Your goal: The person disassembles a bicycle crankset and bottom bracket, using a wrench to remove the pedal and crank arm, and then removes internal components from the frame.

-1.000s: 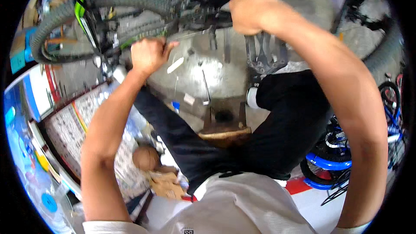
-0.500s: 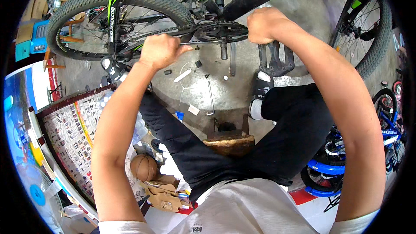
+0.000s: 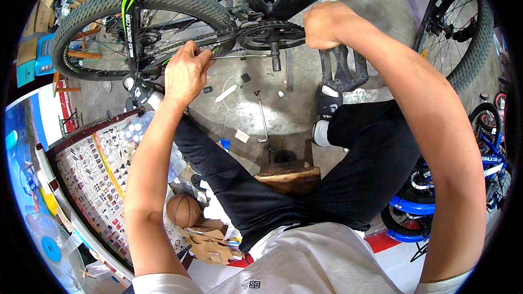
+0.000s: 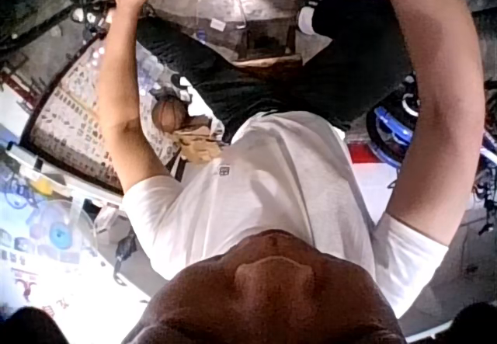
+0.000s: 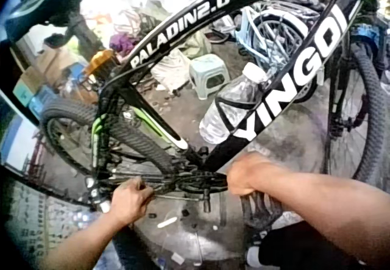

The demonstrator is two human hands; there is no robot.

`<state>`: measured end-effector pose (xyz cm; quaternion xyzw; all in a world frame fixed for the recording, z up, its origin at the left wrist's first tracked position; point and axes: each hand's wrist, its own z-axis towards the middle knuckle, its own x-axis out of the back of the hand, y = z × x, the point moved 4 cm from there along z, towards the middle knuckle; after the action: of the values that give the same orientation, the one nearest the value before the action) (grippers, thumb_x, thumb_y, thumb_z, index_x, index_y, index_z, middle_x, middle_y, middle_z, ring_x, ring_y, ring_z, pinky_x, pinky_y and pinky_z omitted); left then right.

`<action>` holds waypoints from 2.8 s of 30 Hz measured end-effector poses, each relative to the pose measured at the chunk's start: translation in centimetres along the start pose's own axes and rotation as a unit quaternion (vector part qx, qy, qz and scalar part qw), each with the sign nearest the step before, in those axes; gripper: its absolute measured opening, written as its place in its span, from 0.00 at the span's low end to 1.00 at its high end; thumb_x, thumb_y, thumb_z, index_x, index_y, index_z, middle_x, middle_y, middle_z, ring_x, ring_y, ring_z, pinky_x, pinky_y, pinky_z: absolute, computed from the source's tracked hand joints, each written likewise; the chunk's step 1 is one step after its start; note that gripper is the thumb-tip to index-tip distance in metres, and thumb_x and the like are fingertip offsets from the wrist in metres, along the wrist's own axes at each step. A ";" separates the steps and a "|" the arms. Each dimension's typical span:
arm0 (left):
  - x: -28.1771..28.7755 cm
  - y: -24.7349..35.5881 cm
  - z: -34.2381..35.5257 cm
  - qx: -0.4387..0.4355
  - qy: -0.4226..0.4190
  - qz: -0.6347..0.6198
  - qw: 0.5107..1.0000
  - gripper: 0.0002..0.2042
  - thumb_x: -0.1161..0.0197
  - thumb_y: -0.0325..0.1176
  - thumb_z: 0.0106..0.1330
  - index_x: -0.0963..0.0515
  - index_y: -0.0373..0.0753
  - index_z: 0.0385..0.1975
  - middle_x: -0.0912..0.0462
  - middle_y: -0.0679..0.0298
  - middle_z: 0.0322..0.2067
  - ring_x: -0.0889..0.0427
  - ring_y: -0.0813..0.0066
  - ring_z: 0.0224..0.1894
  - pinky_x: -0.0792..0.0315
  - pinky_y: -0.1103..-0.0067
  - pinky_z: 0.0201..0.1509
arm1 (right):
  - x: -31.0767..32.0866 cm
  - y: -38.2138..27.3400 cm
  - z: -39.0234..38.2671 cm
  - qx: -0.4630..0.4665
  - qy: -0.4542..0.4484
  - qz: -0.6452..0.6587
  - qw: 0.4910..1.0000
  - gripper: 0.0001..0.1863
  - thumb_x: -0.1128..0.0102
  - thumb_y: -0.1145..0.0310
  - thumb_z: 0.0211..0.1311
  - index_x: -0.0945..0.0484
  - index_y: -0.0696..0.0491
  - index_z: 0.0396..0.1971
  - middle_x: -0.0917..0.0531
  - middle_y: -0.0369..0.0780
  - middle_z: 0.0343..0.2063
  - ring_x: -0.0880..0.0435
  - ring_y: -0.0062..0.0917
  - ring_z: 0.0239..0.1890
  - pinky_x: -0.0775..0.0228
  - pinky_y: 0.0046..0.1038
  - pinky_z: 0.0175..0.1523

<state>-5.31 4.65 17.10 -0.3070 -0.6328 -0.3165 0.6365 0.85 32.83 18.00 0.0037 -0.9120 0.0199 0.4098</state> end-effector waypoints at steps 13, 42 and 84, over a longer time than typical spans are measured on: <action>-2.2 0.7 1.2 0.021 -0.044 -0.032 0.998 0.07 0.37 0.36 0.66 0.24 0.41 0.36 0.24 0.57 0.35 0.21 0.51 0.41 0.26 0.61 0.40 | 0.1 0.2 -0.3 -0.005 0.005 0.007 1.000 0.21 0.48 0.70 0.46 0.13 0.55 0.40 0.14 0.48 0.44 0.15 0.42 0.49 0.23 0.40 0.50; -5.0 -1.2 1.0 0.084 -0.165 -0.032 0.982 0.26 0.32 0.60 0.56 0.17 0.45 0.44 0.14 0.61 0.39 0.14 0.55 0.43 0.20 0.63 0.44 | -0.1 0.4 0.2 0.018 -0.012 0.032 0.999 0.17 0.46 0.63 0.50 0.16 0.62 0.30 0.15 0.56 0.38 0.16 0.49 0.46 0.24 0.43 0.53; -4.0 -0.1 -1.9 0.172 -0.148 -0.232 0.946 0.16 0.27 0.44 0.59 0.18 0.34 0.31 0.21 0.55 0.19 0.25 0.58 0.21 0.31 0.72 0.30 | -0.4 0.7 0.7 0.037 0.004 0.019 0.999 0.18 0.40 0.59 0.52 0.15 0.60 0.29 0.14 0.53 0.37 0.15 0.48 0.45 0.23 0.42 0.51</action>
<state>-4.21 3.21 13.13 -0.0802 -0.8183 -0.2929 0.4880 0.53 33.46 17.23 0.0019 -0.9088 0.0617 0.4126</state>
